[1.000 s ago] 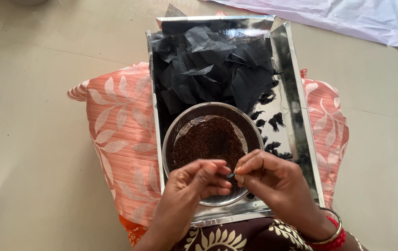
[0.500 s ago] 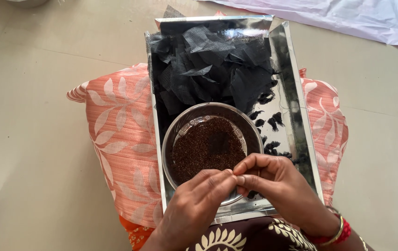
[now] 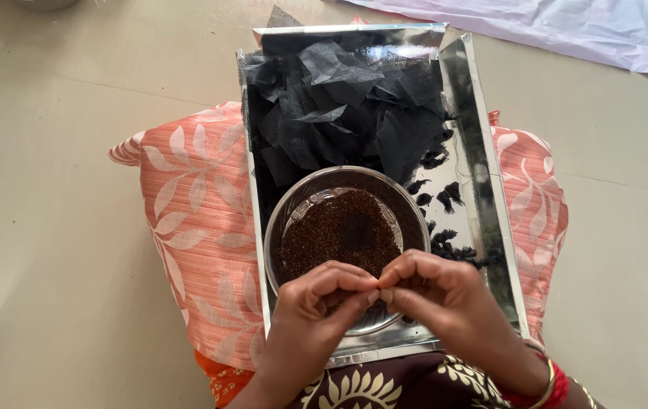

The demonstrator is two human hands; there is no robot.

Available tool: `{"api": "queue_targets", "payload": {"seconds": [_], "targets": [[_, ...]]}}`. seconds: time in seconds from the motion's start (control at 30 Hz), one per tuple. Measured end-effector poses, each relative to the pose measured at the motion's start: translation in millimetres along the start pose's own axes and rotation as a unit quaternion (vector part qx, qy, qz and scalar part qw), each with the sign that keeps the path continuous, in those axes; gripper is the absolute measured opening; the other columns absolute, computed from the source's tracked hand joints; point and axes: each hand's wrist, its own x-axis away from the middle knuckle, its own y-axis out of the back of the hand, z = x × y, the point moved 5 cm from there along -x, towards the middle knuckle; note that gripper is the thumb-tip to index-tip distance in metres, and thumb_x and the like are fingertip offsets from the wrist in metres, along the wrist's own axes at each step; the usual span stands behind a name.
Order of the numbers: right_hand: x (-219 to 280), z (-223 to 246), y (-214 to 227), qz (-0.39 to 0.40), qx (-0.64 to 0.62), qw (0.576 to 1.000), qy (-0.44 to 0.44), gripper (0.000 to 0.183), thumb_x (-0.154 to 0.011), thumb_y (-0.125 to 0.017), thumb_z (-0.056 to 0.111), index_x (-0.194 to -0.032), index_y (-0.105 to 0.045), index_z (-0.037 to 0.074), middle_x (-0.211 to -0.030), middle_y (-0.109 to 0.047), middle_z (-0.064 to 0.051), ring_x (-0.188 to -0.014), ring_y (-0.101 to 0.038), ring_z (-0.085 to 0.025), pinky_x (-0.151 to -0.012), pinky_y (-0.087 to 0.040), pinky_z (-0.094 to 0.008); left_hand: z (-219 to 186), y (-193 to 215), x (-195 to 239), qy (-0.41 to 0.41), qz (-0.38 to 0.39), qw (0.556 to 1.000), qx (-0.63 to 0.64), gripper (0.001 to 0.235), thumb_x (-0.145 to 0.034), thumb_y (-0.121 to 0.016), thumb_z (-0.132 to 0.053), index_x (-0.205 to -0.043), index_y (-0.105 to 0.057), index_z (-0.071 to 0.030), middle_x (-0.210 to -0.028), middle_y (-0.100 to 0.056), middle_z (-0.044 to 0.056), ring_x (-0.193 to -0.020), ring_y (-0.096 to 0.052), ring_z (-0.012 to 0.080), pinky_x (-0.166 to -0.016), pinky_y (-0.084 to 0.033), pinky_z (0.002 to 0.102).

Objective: Rolling a granular brown substance into small strips of black paper to create small cylindrical items.

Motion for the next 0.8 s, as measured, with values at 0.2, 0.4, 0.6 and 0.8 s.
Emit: {"api": "queue_targets", "payload": {"seconds": [0.2,0.4,0.6,0.8], "targets": [[-4,-44,1,0.085,-0.338,0.934,-0.085,0.014,-0.099,-0.069,-0.002,-0.108,-0.070,-0.012,-0.090,-0.072,-0.013,-0.079,-0.067,-0.017,-0.070,-0.054,-0.028,-15,-7,12,-0.240,-0.001,0.949,-0.205,0.006,-0.093,-0.074,-0.003,-0.098,-0.071,0.000,-0.104,-0.072,0.008,-0.093,-0.074,0.0115,-0.078,-0.066,0.020],[15,42,-23,-0.068,0.321,0.878,0.348,0.039,-0.087,-0.075,0.011,-0.122,-0.068,-0.005,-0.113,-0.068,-0.017,-0.098,-0.070,-0.024,-0.080,-0.058,-0.031,38,7,-3,0.143,-0.039,0.967,0.208,0.011,-0.089,-0.076,-0.002,-0.097,-0.072,0.004,-0.086,-0.074,0.013,-0.076,-0.067,0.0134,-0.073,-0.058,0.025],[18,25,-21,-0.009,0.449,0.805,0.389,0.032,-0.084,-0.070,0.004,-0.115,-0.067,-0.004,-0.100,-0.067,-0.010,-0.089,-0.067,-0.024,-0.081,-0.054,-0.040,28,1,-1,0.195,-0.014,0.962,0.190,0.010,-0.087,-0.076,-0.003,-0.094,-0.073,0.004,-0.086,-0.076,0.010,-0.077,-0.069,0.0129,-0.074,-0.059,0.025],[11,22,-8,0.028,0.181,0.966,0.181,0.017,-0.101,-0.060,0.013,-0.091,-0.061,-0.001,-0.082,-0.060,-0.005,-0.074,-0.064,-0.017,-0.065,-0.051,-0.031,-21,-9,15,-0.226,0.011,0.953,-0.200,0.009,-0.092,-0.072,0.001,-0.101,-0.074,0.002,-0.102,-0.076,0.012,-0.091,-0.076,0.0176,-0.072,-0.064,0.026]]}}
